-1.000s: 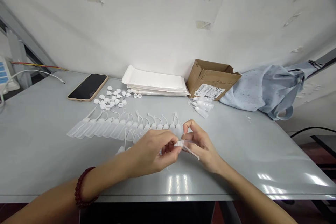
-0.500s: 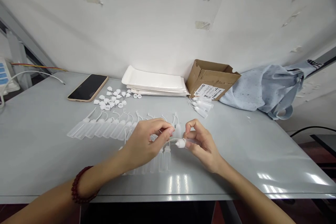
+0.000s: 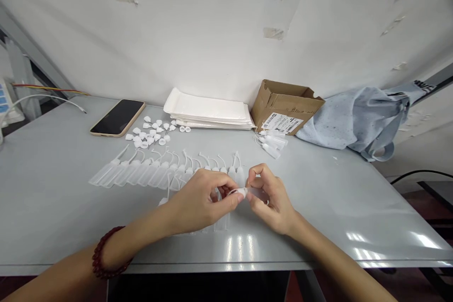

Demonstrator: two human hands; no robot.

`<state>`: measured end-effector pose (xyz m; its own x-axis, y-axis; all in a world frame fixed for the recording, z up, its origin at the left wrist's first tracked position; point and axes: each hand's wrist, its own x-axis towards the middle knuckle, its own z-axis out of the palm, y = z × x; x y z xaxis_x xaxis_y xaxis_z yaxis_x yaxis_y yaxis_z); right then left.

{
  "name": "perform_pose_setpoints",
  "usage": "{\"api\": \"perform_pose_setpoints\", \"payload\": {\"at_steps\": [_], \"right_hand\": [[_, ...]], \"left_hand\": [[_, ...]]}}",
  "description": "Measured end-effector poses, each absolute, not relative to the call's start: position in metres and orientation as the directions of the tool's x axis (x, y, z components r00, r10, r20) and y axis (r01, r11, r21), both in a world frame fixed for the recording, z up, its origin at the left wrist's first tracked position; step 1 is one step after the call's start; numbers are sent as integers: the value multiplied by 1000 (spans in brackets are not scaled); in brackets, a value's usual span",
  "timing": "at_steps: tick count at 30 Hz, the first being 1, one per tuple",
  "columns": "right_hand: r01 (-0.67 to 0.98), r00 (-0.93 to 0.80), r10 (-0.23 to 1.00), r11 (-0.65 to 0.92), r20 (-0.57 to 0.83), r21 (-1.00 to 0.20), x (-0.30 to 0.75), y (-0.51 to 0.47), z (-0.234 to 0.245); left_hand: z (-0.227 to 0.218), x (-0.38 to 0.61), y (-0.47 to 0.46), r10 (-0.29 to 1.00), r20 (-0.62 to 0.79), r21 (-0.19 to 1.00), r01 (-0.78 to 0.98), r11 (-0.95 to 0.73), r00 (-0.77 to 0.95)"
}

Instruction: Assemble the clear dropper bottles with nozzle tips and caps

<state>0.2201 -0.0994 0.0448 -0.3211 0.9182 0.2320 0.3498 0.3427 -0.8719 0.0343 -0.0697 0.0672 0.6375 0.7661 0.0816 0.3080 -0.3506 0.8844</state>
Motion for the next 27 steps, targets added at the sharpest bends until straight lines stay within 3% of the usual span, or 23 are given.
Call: {"api": "perform_pose_setpoints", "payload": {"at_steps": [5,11,17,21,23,27], "right_hand": [[306,-306,939,253,157,-918,218,-100,47],[153,-340,940,39,-15,-987,220,-97,47],[33,-398,917,10,-4,-999,221,-90,51],[239,-210,974,139,89,-961,246,-67,44],[558,-13,960,239,280,-795,270,-50,37],[722,100,896,234,432,-651,319,-16,25]], "left_hand": [[63,34,-71,740,159,857,280,-432,653],[59,35,-72,708,305,783,256,-567,637],[61,33,-65,807,185,881,270,-389,561],[61,28,-55,901,145,915,291,-280,410],[62,24,-48,937,143,921,303,-244,320],[61,13,-34,973,125,924,335,-186,195]]}}
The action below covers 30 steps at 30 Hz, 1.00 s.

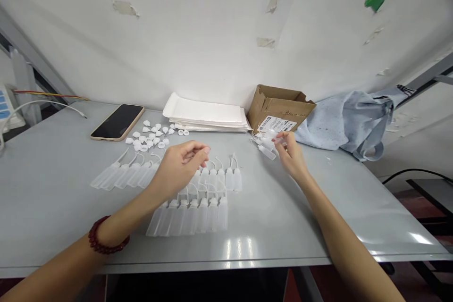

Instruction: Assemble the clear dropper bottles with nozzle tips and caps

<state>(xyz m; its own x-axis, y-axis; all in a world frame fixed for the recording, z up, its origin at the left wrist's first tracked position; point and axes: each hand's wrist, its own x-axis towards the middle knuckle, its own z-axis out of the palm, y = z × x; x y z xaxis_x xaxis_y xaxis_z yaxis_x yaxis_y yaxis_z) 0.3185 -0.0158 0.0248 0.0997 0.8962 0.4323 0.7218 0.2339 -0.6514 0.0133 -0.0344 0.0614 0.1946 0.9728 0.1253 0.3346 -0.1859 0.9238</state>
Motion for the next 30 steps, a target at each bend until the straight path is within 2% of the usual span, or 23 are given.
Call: {"api": "perform_pose_setpoints", "payload": {"at_steps": [4,12,16,19,20,23,24,27,30], "right_hand": [[809,68,855,254,514,-530,342,4,15],[862,-47,794,338,606,-377,337,6,12],[871,-61,752,361,656,-333,324,-7,21],[866,-80,737,385,671,-319,310,-21,28],[863,-91,735,395,672,-315,305,-25,30],[841,-152,734,448,662,-304,292,-35,35],[830,-175,736,467,654,-304,289,-37,36],[797,-222,766,499,603,-341,281,-42,37],[765,-247,833,481,494,-428,274,-46,36]], "left_hand": [[62,4,-25,981,156,927,326,-185,115],[66,-13,-9,976,208,899,405,-166,-62],[64,-30,5,956,287,743,642,-189,-52],[60,-45,16,948,317,637,745,-195,-23],[58,-49,20,946,323,573,794,-204,10],[49,-61,30,941,299,250,939,-236,157],[46,-63,32,942,284,197,951,-240,179],[39,-67,38,949,243,166,955,-246,202],[35,-67,41,955,201,156,955,-251,218]]}}
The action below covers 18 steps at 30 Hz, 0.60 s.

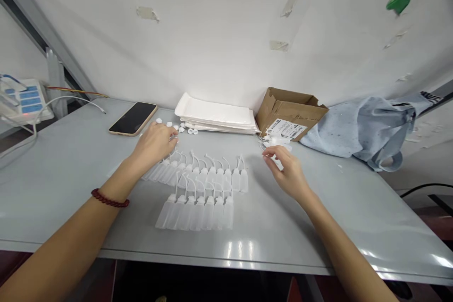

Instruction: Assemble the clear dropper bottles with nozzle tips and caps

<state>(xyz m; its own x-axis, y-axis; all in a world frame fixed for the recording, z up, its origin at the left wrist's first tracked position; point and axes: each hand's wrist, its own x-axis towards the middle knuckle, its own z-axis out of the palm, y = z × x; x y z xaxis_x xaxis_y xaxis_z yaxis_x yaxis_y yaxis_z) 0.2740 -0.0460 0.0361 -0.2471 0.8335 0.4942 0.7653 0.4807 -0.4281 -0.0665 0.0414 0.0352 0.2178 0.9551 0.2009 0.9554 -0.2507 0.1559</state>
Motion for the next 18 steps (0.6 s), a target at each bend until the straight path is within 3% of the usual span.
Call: {"api": "perform_pose_setpoints", "payload": {"at_steps": [7,18], "right_hand": [[702,-325,919,392,222,-595,259,-56,36],[739,-439,896,315,-71,-596,251,-65,44]], "left_hand": [[34,-63,42,959,152,149,954,-261,239],[34,-59,40,962,136,131,958,-255,238]]}}
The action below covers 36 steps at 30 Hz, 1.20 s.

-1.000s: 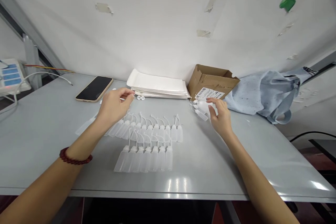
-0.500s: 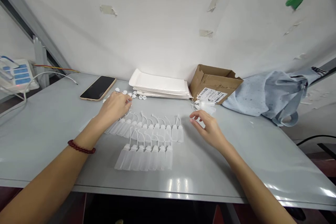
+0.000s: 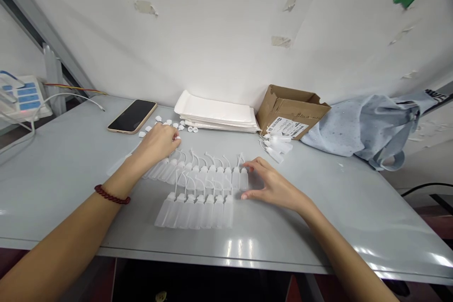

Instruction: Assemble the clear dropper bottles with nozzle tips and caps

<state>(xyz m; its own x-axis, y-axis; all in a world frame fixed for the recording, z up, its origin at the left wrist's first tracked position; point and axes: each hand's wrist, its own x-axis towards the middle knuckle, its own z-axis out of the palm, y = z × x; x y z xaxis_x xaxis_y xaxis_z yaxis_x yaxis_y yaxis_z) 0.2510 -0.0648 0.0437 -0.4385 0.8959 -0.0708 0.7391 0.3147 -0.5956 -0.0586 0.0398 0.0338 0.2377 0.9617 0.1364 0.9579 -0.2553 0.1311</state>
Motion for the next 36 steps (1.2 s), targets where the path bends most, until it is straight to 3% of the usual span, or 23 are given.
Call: {"api": "perform_pose_setpoints", "payload": {"at_steps": [5,10,16,20,25,36], "right_hand": [[760,-438,889,285,-135,-585,248,-65,43],[771,-433,900,336,-57,-541,254,-65,46],[754,-352,936,290,11,-589,258,-68,54],[658,-349,937,253,10,-710,250,-73,54],[633,-326,944,257,50,-730,237,-80,52],[598,-416,868,485,270,-638,225,-87,40]], "left_hand": [[35,-57,40,960,183,153,958,-240,211],[43,-50,32,956,229,232,943,-237,184],[63,-27,5,972,190,621,750,-229,139],[66,-4,-17,939,148,780,547,-304,311],[62,16,-39,870,163,851,380,-362,465],[60,24,-47,864,107,968,147,-204,492]]}}
